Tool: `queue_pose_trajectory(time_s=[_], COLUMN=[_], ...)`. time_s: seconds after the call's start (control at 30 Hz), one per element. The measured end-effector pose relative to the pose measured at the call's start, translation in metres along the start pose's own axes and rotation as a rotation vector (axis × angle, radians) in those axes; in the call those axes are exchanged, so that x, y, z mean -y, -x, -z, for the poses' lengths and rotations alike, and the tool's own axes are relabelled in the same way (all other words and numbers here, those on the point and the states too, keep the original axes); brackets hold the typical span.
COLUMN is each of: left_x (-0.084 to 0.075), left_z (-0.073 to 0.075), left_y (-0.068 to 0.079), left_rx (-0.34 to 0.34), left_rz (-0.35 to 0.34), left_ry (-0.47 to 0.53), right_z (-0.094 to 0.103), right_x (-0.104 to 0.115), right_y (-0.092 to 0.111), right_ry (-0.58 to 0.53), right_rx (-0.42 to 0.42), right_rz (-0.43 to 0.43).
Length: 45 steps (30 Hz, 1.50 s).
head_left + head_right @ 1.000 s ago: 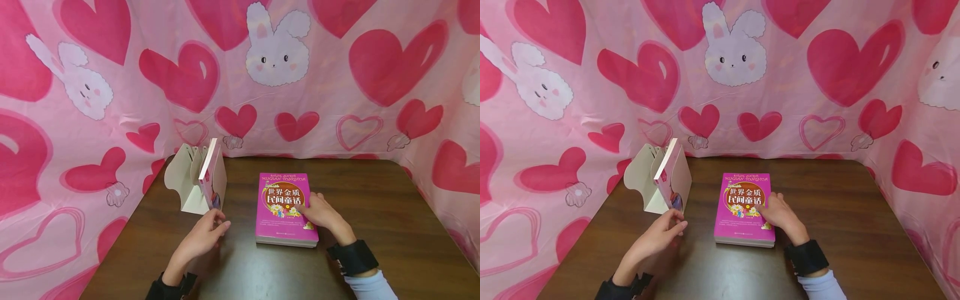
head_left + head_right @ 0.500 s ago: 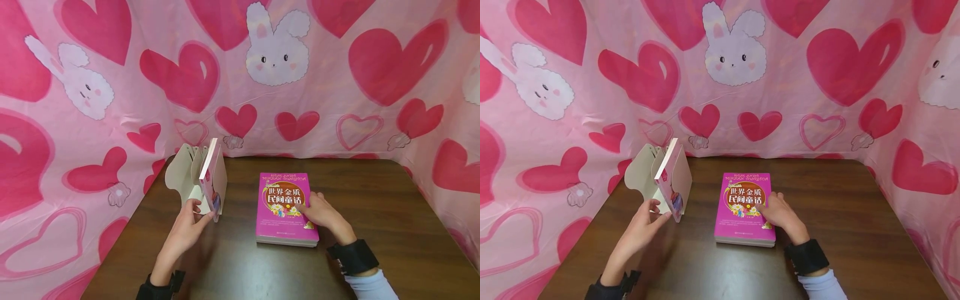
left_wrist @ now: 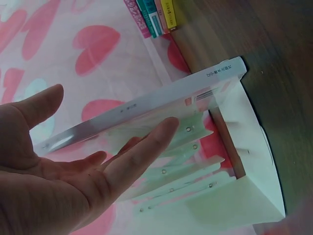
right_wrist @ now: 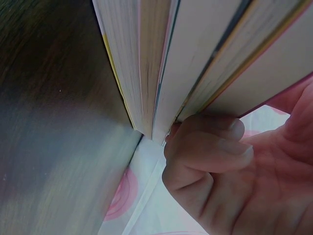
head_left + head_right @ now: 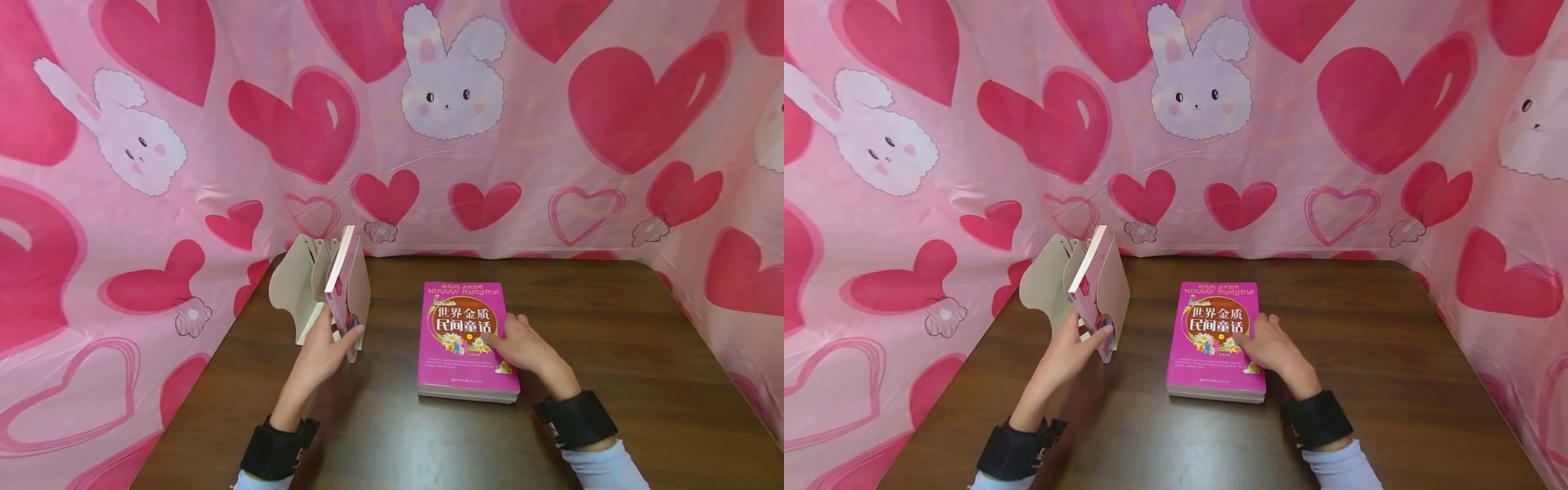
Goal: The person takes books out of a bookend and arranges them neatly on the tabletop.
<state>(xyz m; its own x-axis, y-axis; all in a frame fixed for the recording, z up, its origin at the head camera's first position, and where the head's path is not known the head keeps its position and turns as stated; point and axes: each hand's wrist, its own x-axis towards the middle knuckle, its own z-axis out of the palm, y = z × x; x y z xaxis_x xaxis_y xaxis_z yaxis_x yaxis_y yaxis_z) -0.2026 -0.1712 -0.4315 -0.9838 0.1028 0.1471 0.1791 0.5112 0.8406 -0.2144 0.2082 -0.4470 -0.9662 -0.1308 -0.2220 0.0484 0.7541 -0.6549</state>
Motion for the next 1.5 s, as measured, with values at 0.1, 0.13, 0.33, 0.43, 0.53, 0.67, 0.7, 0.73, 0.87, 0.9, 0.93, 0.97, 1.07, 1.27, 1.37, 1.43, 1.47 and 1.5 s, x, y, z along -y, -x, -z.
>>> queue_pose_trajectory(time_s=[0.1, 0.13, 0.33, 0.43, 0.53, 0.67, 0.7, 0.73, 0.87, 0.9, 0.93, 0.97, 1.07, 1.27, 1.37, 1.43, 1.47, 1.5], left_x=[0.0, 0.0, 0.005, 0.008, 0.01, 0.012, 0.012, 0.012, 0.012, 0.012, 0.012, 0.012, 0.012, 0.011, 0.012, 0.012, 0.013, 0.013], left_z=[-0.002, -0.003, -0.007, -0.008, -0.01, -0.011, -0.012, -0.012, -0.013, -0.013, -0.013, -0.013, -0.013, -0.011, -0.011, -0.012, -0.012, -0.013], left_y=[-0.005, -0.007, -0.013, -0.014, -0.016, -0.017, -0.017, -0.016, -0.014, -0.013, -0.012, -0.012, -0.009, -0.006, -0.008, -0.01, -0.011, -0.011], left_rx=[-0.017, -0.022, -0.05, -0.057, -0.058, -0.069, -0.077, -0.086, -0.107, -0.111, -0.111, -0.111, -0.114, -0.133, -0.139, -0.141, -0.143, -0.15], left_rz=[0.0, -0.001, -0.007, -0.015, -0.034, -0.054, -0.058, -0.058, -0.064, -0.066, -0.067, -0.071, -0.072, -0.064, -0.074, -0.083, -0.086, -0.091], left_ry=[-0.008, -0.007, -0.02, -0.024, -0.019, -0.039, -0.053, -0.062, -0.084, -0.088, -0.085, -0.085, -0.085, -0.115, -0.116, -0.111, -0.109, -0.112], right_z=[0.0, 0.0, 0.0, -0.001, 0.0, -0.001, -0.001, -0.001, -0.001, -0.002, -0.002, -0.002, -0.002, -0.001, 0.0, 0.001, 0.001, 0.001], right_x=[0.0, 0.0, 0.001, 0.002, 0.002, 0.001, 0.001, 0.001, 0.001, 0.001, 0.001, 0.001, 0.001, 0.001, 0.0, 0.0, 0.0, -0.001], right_y=[0.0, 0.0, 0.0, 0.0, 0.001, 0.001, 0.001, 0.001, 0.0, 0.0, 0.0, 0.0, 0.0, 0.001, 0.001, 0.0, 0.0, 0.0], right_ry=[0.0, 0.001, -0.001, -0.005, -0.011, -0.014, -0.015, -0.015, -0.006, -0.003, 0.001, 0.005, 0.011, 0.011, 0.013, 0.018, 0.019, 0.021], right_rx=[0.002, 0.003, 0.005, 0.004, 0.006, 0.007, 0.007, 0.007, 0.006, 0.006, 0.006, 0.006, 0.007, 0.011, 0.007, 0.003, 0.004, 0.001], right_rz=[-0.001, -0.003, -0.003, -0.001, -0.003, -0.004, -0.004, -0.005, -0.006, -0.006, -0.007, -0.007, -0.006, 0.002, 0.009, 0.014, 0.016, 0.024])
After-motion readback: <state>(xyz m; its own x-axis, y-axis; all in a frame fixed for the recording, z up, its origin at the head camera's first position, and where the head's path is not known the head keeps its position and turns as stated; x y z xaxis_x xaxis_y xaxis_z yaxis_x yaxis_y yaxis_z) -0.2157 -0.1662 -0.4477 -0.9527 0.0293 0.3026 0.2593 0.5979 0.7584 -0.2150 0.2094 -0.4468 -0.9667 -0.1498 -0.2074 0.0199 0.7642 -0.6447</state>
